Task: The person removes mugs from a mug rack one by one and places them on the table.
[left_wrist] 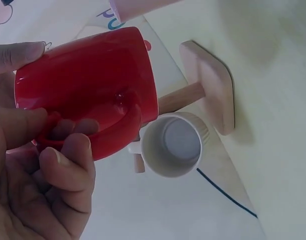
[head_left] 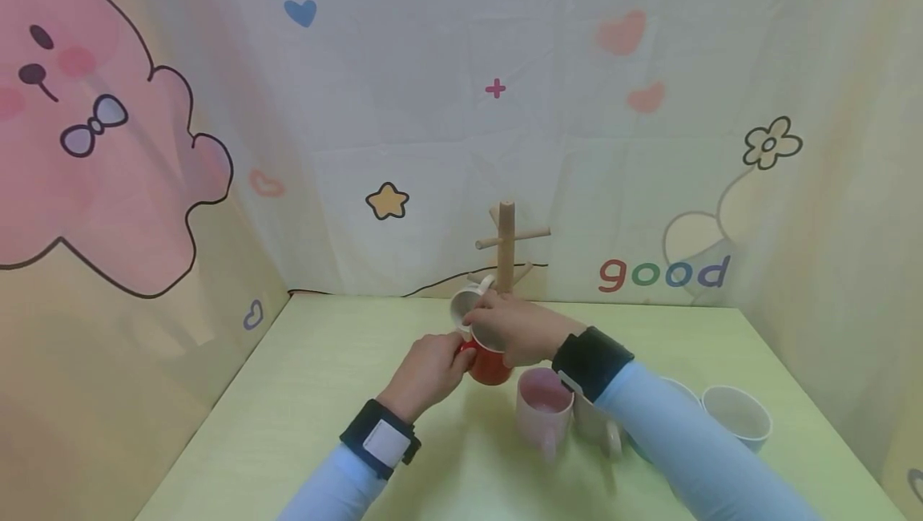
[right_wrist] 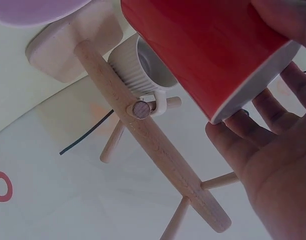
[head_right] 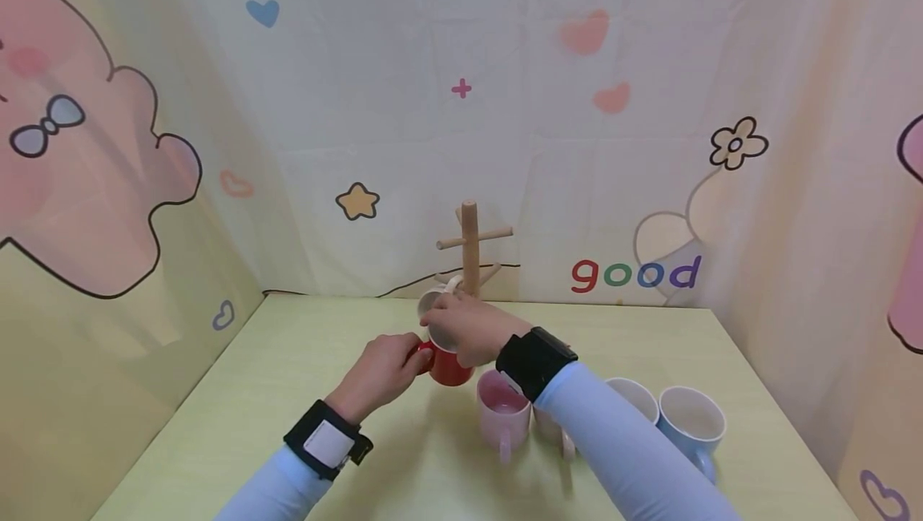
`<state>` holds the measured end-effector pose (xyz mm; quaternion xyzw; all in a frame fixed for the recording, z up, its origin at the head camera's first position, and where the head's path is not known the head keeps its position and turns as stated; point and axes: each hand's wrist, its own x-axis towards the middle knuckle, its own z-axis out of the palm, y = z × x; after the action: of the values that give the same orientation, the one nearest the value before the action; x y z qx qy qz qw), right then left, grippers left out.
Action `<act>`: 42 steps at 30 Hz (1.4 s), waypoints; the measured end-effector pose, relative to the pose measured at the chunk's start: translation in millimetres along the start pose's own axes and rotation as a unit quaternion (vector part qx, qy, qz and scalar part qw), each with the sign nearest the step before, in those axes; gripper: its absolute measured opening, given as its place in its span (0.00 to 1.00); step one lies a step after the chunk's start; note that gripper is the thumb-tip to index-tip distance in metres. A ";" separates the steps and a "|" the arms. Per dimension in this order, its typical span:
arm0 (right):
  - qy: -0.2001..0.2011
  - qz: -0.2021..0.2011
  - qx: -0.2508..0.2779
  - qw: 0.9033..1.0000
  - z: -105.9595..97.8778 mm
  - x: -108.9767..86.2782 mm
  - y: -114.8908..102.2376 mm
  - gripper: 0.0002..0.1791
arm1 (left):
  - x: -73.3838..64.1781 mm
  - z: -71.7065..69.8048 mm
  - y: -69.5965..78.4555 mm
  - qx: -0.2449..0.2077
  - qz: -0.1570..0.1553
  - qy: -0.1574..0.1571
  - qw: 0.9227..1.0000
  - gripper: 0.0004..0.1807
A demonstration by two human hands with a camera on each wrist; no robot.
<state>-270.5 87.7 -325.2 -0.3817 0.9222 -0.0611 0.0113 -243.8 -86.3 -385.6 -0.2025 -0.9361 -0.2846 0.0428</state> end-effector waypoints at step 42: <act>0.084 0.143 0.122 0.979 -2.0 -44.0 5.1 0.42 | -16.7 25.1 -12.5 -0.055 -0.088 0.091 0.990 0.10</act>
<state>-243.0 122.6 -325.0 -0.2352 0.9506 -0.2024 -0.0108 -232.7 -87.8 -416.3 -0.0948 -0.9252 -0.3558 0.0917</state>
